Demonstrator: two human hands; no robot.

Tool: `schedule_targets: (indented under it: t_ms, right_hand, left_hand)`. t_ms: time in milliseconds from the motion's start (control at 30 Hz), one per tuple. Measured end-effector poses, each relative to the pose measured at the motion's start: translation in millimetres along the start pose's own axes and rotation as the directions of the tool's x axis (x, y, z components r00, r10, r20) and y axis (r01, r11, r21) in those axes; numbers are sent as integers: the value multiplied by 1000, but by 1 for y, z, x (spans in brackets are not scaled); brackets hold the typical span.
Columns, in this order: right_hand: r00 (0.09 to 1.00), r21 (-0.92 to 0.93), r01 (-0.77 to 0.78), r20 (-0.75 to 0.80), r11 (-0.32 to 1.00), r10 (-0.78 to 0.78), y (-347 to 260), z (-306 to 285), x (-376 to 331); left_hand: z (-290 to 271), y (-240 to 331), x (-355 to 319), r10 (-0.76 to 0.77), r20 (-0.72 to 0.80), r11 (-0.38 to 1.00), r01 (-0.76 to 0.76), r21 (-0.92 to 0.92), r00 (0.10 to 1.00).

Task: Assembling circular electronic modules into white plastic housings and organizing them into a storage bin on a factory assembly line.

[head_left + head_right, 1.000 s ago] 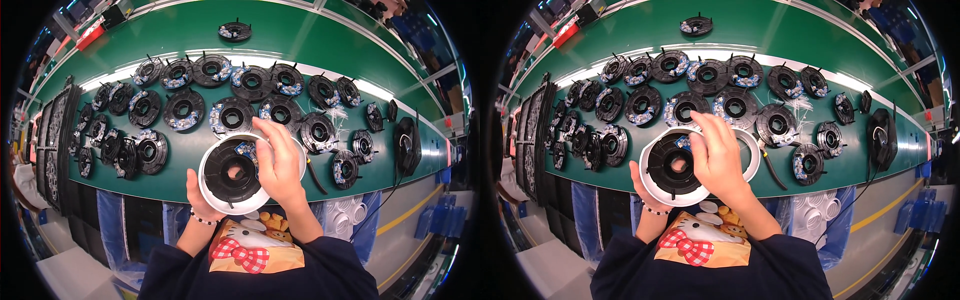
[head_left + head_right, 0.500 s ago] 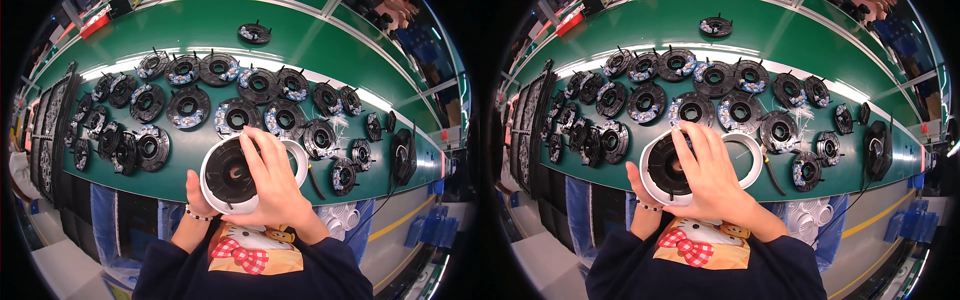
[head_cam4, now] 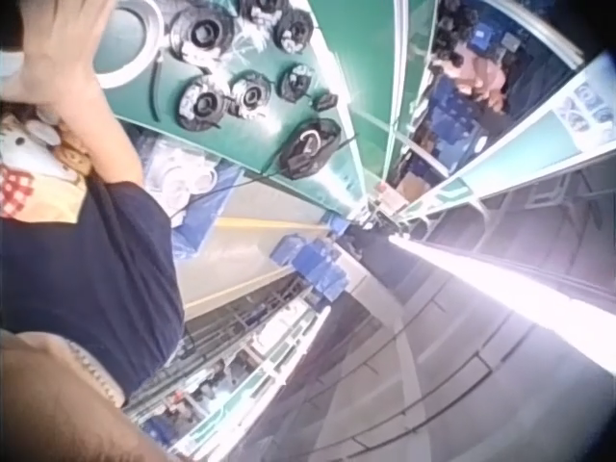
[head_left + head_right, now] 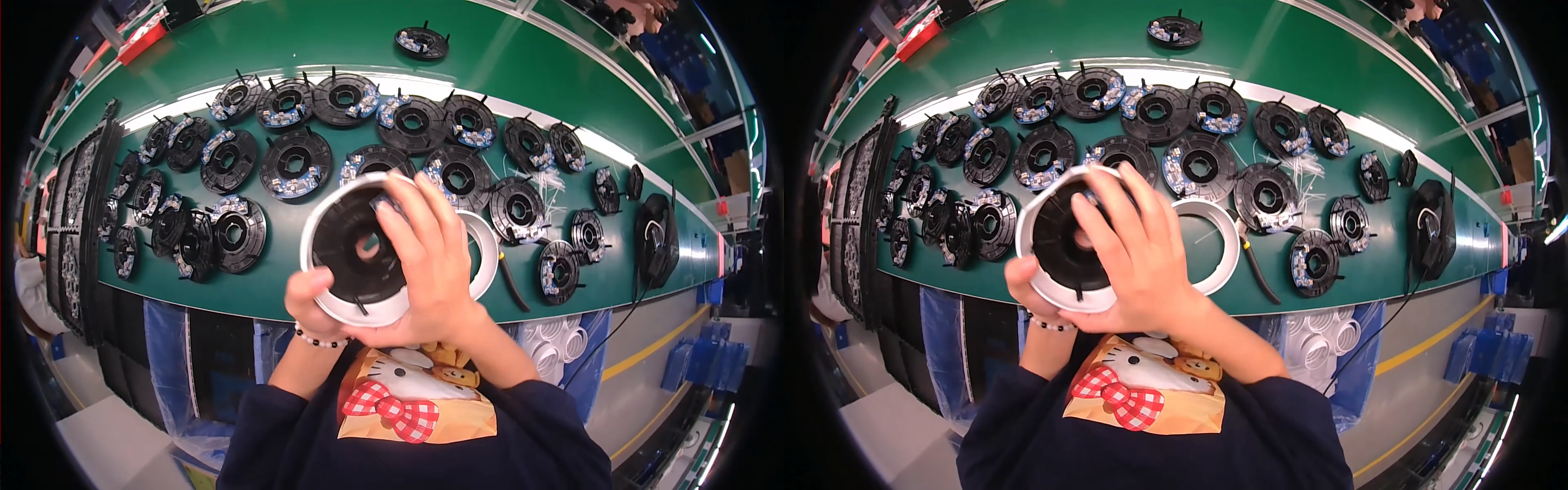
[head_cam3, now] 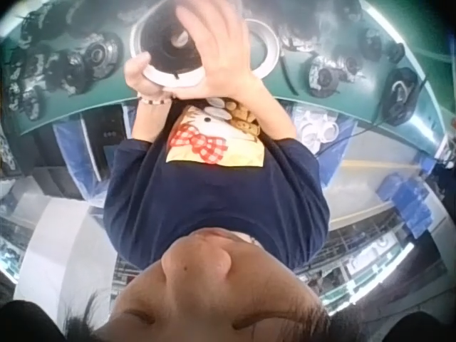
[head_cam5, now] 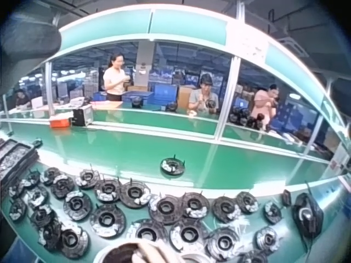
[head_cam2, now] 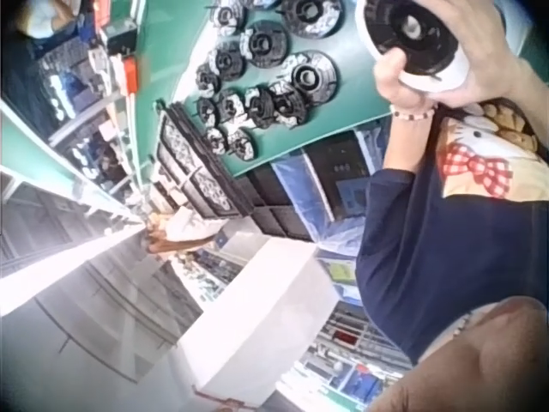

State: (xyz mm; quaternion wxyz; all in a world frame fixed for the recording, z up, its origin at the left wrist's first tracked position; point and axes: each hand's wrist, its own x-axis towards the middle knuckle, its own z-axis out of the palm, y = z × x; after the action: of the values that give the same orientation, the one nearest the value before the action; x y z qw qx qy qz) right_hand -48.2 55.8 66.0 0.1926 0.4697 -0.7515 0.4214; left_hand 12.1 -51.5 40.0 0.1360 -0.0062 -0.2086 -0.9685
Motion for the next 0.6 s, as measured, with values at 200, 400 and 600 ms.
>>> schedule_targets:
  t_ms: [200,400,600]
  right_hand:
    - [908,99,388,129,916,-398,22,-18,1]
    - [868,118,470,118,875,-482,19,-30,5]
    - [883,67,464,35,883,-467,21,-26,8]
  left_hand:
    - [2,23,6,-92,-139,985,69,-157,986]
    - [6,20,7,-150,-209,982,121,-143,966]
    - [9,15,0,-263,-277,951,200,-237,924]
